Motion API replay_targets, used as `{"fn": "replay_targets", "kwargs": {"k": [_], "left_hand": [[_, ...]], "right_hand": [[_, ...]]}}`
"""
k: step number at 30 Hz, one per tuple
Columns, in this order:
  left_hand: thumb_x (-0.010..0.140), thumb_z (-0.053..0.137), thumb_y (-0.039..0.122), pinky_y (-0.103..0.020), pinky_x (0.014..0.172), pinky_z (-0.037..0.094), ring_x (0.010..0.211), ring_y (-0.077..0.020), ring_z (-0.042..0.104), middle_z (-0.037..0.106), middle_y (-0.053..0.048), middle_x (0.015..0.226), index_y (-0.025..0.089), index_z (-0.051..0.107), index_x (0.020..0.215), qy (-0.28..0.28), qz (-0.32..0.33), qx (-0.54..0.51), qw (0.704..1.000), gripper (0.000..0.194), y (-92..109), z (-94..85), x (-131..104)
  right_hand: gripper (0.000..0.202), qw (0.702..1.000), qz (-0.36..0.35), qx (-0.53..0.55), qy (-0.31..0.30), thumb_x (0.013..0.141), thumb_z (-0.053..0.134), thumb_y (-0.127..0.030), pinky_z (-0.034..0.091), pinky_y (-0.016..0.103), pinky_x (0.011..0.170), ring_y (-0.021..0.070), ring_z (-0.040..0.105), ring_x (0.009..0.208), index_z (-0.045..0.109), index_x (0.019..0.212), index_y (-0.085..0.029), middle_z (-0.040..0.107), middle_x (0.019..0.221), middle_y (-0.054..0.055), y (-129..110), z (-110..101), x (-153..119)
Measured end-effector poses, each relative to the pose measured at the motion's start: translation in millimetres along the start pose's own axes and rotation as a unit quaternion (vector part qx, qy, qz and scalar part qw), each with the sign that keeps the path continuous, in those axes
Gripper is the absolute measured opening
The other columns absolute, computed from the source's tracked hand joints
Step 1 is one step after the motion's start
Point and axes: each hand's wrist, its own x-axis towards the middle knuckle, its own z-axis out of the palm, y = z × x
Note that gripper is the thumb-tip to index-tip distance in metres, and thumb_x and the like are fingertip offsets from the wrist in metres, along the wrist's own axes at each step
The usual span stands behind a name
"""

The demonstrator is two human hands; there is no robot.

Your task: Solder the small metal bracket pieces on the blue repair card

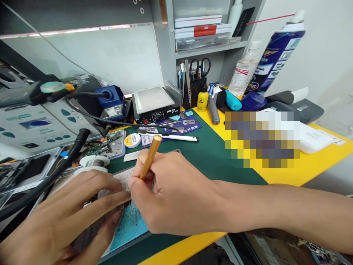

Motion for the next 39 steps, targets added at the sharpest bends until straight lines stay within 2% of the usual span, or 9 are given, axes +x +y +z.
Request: {"fn": "replay_targets", "kwargs": {"k": [14,39], "left_hand": [[0.088,0.058,0.006,-0.036,0.079,0.044,0.095,-0.0203,0.052,0.058,-0.004,0.102,0.021,0.063,0.107,-0.012,0.0,0.007,1.0,0.025,-1.1,-0.4,0.9],[0.089,0.058,0.008,-0.034,0.076,0.045,0.092,-0.0195,0.053,0.059,-0.004,0.1,0.023,0.064,0.104,0.005,-0.006,0.004,1.0,0.022,0.7,0.6,2.4]], "right_hand": [[0.02,1.0,-0.004,0.0,0.0,0.093,0.051,-0.012,0.033,0.025,0.054,0.0043,0.036,0.043,0.042,0.077,-0.02,0.035,0.052,-0.013,0.0,0.2,0.5],[0.019,1.0,-0.007,0.003,0.005,0.092,0.054,-0.011,0.037,0.022,0.058,0.0007,0.035,0.04,0.045,0.076,-0.018,0.037,0.053,-0.014,0.8,-0.4,-0.7]]}}
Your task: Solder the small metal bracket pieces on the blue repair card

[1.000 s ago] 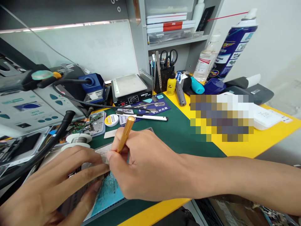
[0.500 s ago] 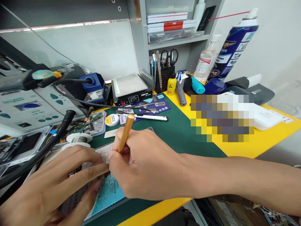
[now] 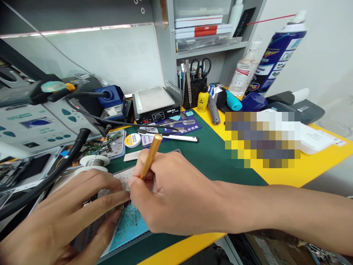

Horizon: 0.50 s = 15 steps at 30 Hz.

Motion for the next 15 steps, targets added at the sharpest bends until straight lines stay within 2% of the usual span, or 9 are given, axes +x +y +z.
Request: {"fn": "replay_targets", "kwargs": {"k": [15], "left_hand": [[0.087,0.057,0.007,-0.035,0.074,0.047,0.091,-0.0204,0.054,0.059,-0.005,0.1,0.023,0.064,0.104,-0.007,0.005,0.006,1.0,0.024,-0.4,-0.6,1.2]], "right_hand": [[0.017,1.0,0.017,0.007,0.007,0.091,0.052,-0.012,0.036,0.022,0.054,0.0025,0.034,0.04,0.044,0.078,-0.02,0.035,0.052,-0.014,-1.2,1.4,0.2]]}}
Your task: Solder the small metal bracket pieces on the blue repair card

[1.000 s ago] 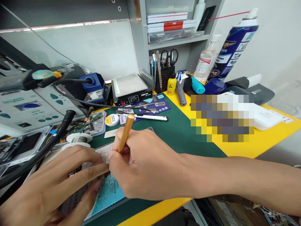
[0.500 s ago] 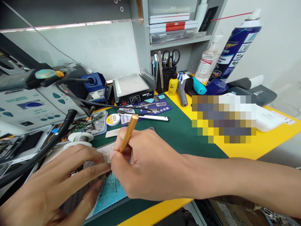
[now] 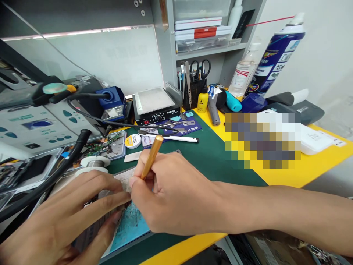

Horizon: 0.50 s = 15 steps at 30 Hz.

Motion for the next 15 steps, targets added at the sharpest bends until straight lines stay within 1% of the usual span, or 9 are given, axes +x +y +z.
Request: {"fn": "replay_targets", "kwargs": {"k": [4,6,8,10,11,12,13,14,15], "left_hand": [[0.088,0.055,0.007,-0.035,0.072,0.047,0.087,-0.0195,0.054,0.059,-0.004,0.095,0.022,0.065,0.099,0.009,-0.008,-0.005,1.0,0.021,0,0.5,-1],[0.088,0.054,0.006,-0.035,0.072,0.048,0.084,-0.019,0.054,0.059,-0.004,0.093,0.022,0.066,0.1,0.01,-0.008,0.004,1.0,0.023,1,-0.6,-1],[0.088,0.053,0.006,-0.035,0.071,0.049,0.083,-0.0191,0.054,0.06,-0.005,0.093,0.022,0.067,0.104,0.005,-0.008,0.015,1.0,0.026,1,-2.5,0],[0.087,0.053,0.006,-0.035,0.07,0.05,0.082,-0.0194,0.056,0.062,-0.005,0.092,0.022,0.068,0.105,0.004,-0.008,0.023,1.0,0.028,2,-4.4,0],[0.087,0.054,0.007,-0.034,0.069,0.05,0.081,-0.0191,0.056,0.062,-0.004,0.09,0.022,0.069,0.104,0.016,-0.003,0.025,1.0,0.027,2,-5.2,1],[0.086,0.055,0.006,-0.034,0.07,0.051,0.083,-0.0194,0.058,0.063,-0.004,0.091,0.022,0.069,0.104,0.009,-0.011,0.026,1.0,0.028,3,-5.8,2],[0.086,0.055,0.007,-0.033,0.07,0.052,0.083,-0.0193,0.058,0.064,-0.004,0.091,0.023,0.07,0.104,0.019,-0.007,0.025,0.999,0.028,4,-6.4,2],[0.086,0.056,0.008,-0.033,0.071,0.053,0.084,-0.0191,0.059,0.064,-0.004,0.09,0.023,0.07,0.104,0.019,-0.012,0.023,0.999,0.027,5,-6.8,3],[0.087,0.056,0.009,-0.033,0.072,0.053,0.084,-0.0192,0.06,0.064,-0.003,0.091,0.023,0.07,0.104,0.02,-0.016,0.02,0.999,0.027,5,-7.1,3]], "right_hand": [[0.019,1.0,0.007,0.006,-0.017,0.091,0.052,-0.012,0.031,0.021,0.046,0.0035,0.034,0.04,0.042,0.077,-0.021,0.035,0.052,-0.013,0,0,1],[0.019,0.999,0.024,0.018,-0.013,0.09,0.053,-0.013,0.028,0.02,0.042,0.0043,0.033,0.041,0.041,0.077,-0.021,0.034,0.052,-0.012,0,1,0],[0.019,0.998,0.04,0.052,-0.007,0.09,0.053,-0.014,0.026,0.019,0.039,0.005,0.031,0.042,0.041,0.078,-0.022,0.032,0.053,-0.012,-1,2,-3],[0.018,0.994,0.037,0.102,-0.002,0.093,0.053,-0.015,0.027,0.018,0.039,0.0054,0.031,0.042,0.042,0.079,-0.022,0.032,0.053,-0.012,-3,2,-5],[0.017,0.992,0.027,0.124,0.011,0.094,0.053,-0.017,0.028,0.019,0.039,0.0057,0.032,0.042,0.043,0.081,-0.022,0.034,0.054,-0.012,-4,1,-5],[0.016,0.989,0.011,0.141,0.039,0.095,0.053,-0.02,0.029,0.019,0.039,0.006,0.033,0.042,0.044,0.082,-0.022,0.036,0.054,-0.012,-5,-2,-4],[0.016,0.985,-0.007,0.149,0.083,0.096,0.054,-0.023,0.029,0.019,0.039,0.0063,0.034,0.042,0.046,0.082,-0.021,0.038,0.054,-0.011,-5,-7,-2],[0.017,0.979,-0.024,0.15,0.138,0.096,0.055,-0.027,0.029,0.02,0.038,0.0066,0.035,0.042,0.048,0.082,-0.021,0.04,0.054,-0.01,-4,-13,2],[0.018,0.968,-0.037,0.141,0.206,0.096,0.057,-0.029,0.029,0.02,0.038,0.0067,0.036,0.041,0.049,0.081,-0.021,0.041,0.053,-0.01,-2,-20,7]]}}
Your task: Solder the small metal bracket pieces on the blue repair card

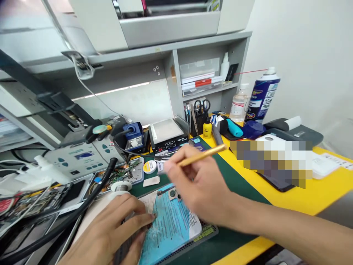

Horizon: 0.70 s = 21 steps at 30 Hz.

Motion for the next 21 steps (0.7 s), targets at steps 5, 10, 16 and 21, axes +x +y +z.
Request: {"fn": "replay_targets", "kwargs": {"k": [5,10,16,21], "left_hand": [[0.09,0.052,0.011,-0.036,0.076,0.054,0.09,-0.0203,0.061,0.065,-0.003,0.095,0.026,0.069,0.11,-0.016,-0.011,-0.005,1.0,0.03,-1,0.8,-1],[0.091,0.05,0.012,-0.039,0.078,0.056,0.092,-0.0223,0.062,0.065,-0.005,0.097,0.026,0.068,0.112,-0.026,0.003,0.008,1.0,0.031,-4,3.6,-1],[0.09,0.051,0.013,-0.041,0.079,0.057,0.092,-0.0232,0.063,0.065,-0.005,0.095,0.025,0.07,0.108,-0.022,-0.004,0.005,1.0,0.029,2,2.2,-1],[0.087,0.052,0.012,-0.041,0.079,0.057,0.094,-0.0248,0.063,0.065,-0.007,0.096,0.025,0.072,0.106,-0.018,-0.017,0.009,1.0,0.03,4,0.7,0]], "right_hand": [[0.011,0.986,0.124,-0.07,0.09,0.088,0.066,-0.025,0.029,0.019,0.036,0.0072,0.042,0.04,0.063,0.083,-0.016,0.052,0.05,-0.004,24,-35,50],[0.017,0.982,0.181,-0.05,0.003,0.084,0.067,-0.025,0.031,0.02,0.031,0.0078,0.051,0.043,0.07,0.09,-0.009,0.073,0.081,0.01,53,-46,71],[0.021,0.978,0.177,-0.099,-0.049,0.091,0.065,-0.027,0.03,0.018,0.035,0.0055,0.05,0.045,0.071,0.102,-0.01,0.072,0.084,0.008,68,-40,69],[0.026,0.964,0.138,-0.228,0.004,0.099,0.06,-0.038,0.052,0.025,0.057,0.0111,0.06,0.063,0.066,0.104,-0.013,0.066,0.084,0.001,73,-49,73]]}}
